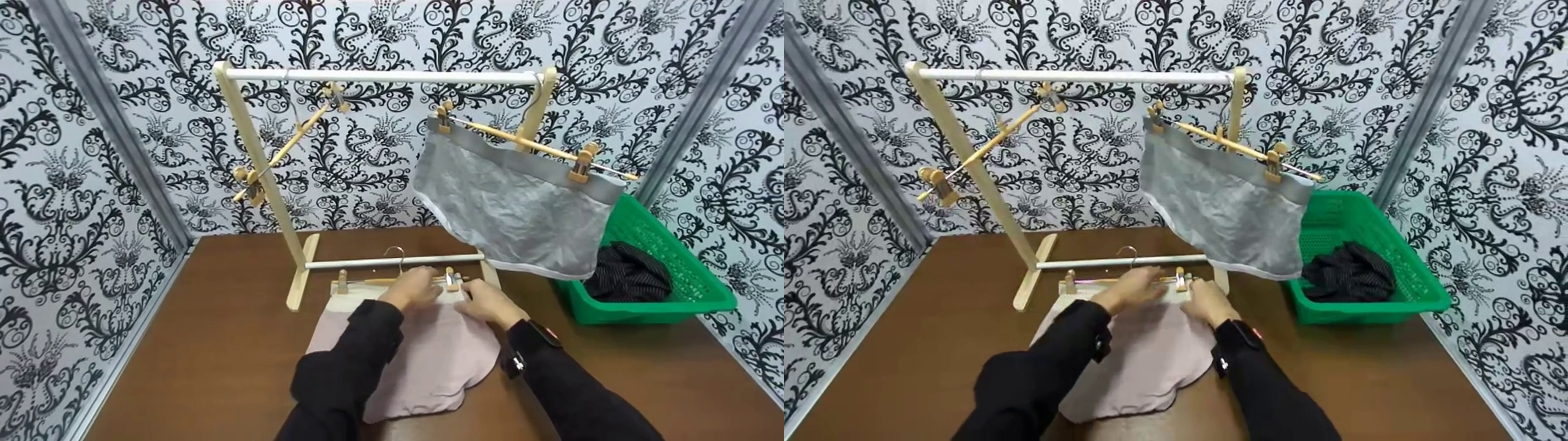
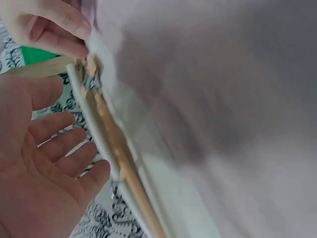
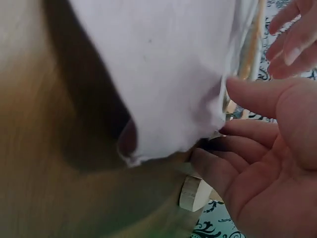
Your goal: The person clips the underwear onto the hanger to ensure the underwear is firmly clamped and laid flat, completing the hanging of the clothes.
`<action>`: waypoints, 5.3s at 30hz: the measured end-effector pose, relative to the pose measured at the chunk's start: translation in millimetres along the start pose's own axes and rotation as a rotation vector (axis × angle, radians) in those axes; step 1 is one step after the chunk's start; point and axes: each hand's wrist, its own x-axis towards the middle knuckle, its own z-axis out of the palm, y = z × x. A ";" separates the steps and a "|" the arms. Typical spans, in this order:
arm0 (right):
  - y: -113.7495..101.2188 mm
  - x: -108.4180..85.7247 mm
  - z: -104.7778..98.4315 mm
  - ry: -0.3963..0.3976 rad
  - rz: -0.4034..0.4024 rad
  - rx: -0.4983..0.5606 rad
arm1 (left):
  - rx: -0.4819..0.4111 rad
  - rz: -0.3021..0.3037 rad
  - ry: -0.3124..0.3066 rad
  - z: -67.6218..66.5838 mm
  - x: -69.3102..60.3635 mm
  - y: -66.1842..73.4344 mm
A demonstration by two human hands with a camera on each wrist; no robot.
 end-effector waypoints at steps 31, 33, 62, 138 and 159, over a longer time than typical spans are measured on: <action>-8.3 4.5 14.3 0.298 0.216 -0.027 | 0.241 -0.266 0.092 42.3 46.0 16.0; -9.9 5.2 14.3 0.299 0.266 -0.027 | 0.236 -0.265 0.094 43.7 46.2 16.0; -9.5 15.1 11.6 0.298 0.385 0.005 | -0.097 -0.183 0.211 50.2 47.4 6.0; -5.0 15.7 -4.3 0.197 0.259 0.979 | -0.405 -0.138 0.541 7.7 39.1 2.7; -9.9 18.5 -0.1 0.283 0.320 0.925 | -0.361 -0.109 0.425 18.7 33.7 -1.5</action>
